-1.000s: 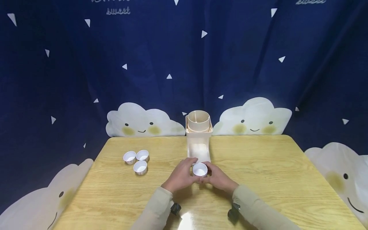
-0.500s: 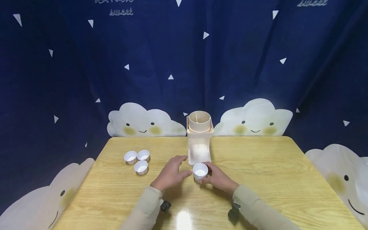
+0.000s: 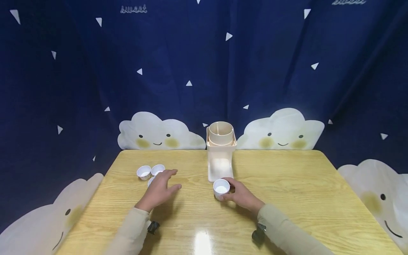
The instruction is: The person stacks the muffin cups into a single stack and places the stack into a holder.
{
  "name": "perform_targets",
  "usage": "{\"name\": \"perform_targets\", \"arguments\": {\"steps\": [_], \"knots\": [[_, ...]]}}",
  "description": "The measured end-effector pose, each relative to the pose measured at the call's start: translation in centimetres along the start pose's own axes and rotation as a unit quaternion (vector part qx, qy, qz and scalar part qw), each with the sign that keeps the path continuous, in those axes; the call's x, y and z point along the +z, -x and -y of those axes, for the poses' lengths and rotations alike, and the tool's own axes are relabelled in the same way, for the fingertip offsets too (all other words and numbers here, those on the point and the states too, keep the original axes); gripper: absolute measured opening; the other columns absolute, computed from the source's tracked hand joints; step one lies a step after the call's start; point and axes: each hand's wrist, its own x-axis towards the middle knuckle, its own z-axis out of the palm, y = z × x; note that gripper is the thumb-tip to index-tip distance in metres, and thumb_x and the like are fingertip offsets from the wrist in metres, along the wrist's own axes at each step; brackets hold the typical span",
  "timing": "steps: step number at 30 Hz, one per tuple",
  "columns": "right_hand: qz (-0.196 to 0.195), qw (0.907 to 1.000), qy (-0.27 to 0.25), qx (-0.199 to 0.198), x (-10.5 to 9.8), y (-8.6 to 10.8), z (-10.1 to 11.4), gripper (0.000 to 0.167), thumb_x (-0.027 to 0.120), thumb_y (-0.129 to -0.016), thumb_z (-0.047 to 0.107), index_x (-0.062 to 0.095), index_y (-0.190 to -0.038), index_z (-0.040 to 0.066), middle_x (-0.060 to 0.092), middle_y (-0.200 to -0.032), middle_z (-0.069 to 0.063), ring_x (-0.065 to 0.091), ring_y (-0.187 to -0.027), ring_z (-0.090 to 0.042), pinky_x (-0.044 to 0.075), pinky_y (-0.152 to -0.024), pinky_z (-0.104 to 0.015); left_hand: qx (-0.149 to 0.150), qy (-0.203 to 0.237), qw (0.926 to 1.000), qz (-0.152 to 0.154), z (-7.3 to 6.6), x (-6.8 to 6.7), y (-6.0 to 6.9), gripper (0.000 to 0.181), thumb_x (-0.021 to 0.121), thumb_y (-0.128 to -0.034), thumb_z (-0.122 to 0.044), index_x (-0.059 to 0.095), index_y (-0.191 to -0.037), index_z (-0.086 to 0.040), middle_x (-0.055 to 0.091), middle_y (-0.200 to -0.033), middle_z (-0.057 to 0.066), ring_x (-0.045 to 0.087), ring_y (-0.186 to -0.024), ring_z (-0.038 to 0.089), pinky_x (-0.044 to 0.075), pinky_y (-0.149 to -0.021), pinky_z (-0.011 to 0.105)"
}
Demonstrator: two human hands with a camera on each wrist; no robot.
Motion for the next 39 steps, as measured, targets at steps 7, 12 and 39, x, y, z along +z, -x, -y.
{"name": "perform_targets", "arguments": {"steps": [7,12,39], "knots": [[0.008,1.0,0.003,0.0,0.1,-0.1,0.0,0.065,0.083,-0.078,0.017,0.055,-0.136,0.008,0.064,-0.124,-0.009,0.057,-0.109,-0.021,0.044,-0.094,-0.034,-0.025,-0.063,0.9937,-0.089,3.7,-1.9,1.7,0.044,0.075,-0.0839,-0.018,0.064,-0.122,0.001,0.068,-0.117,0.018,0.06,-0.111,0.039,0.048,-0.093,0.053],[-0.003,0.9999,0.005,-0.008,-0.2,0.0,0.0,0.065,0.083,-0.078,0.014,0.055,-0.135,0.006,0.064,-0.123,-0.012,0.058,-0.109,-0.022,0.045,-0.093,-0.033,-0.061,-0.09,0.9865,-0.123,4.9,-2.0,1.6,0.043,0.074,-0.084,-0.023,0.066,-0.118,0.003,0.069,-0.109,0.02,0.061,-0.1,0.04,0.048,-0.084,0.053],[-0.001,0.9995,0.03,-0.014,-0.2,0.0,0.1,0.064,0.084,-0.077,0.018,0.056,-0.134,0.007,0.065,-0.123,-0.009,0.058,-0.109,-0.021,0.045,-0.096,-0.037,-0.174,-0.074,0.9796,-0.07,6.7,0.1,0.8,0.06,0.078,-0.0775,-0.033,0.062,-0.13,-0.007,0.06,-0.115,0.024,0.06,-0.101,0.039,0.05,-0.075,0.055]]}}
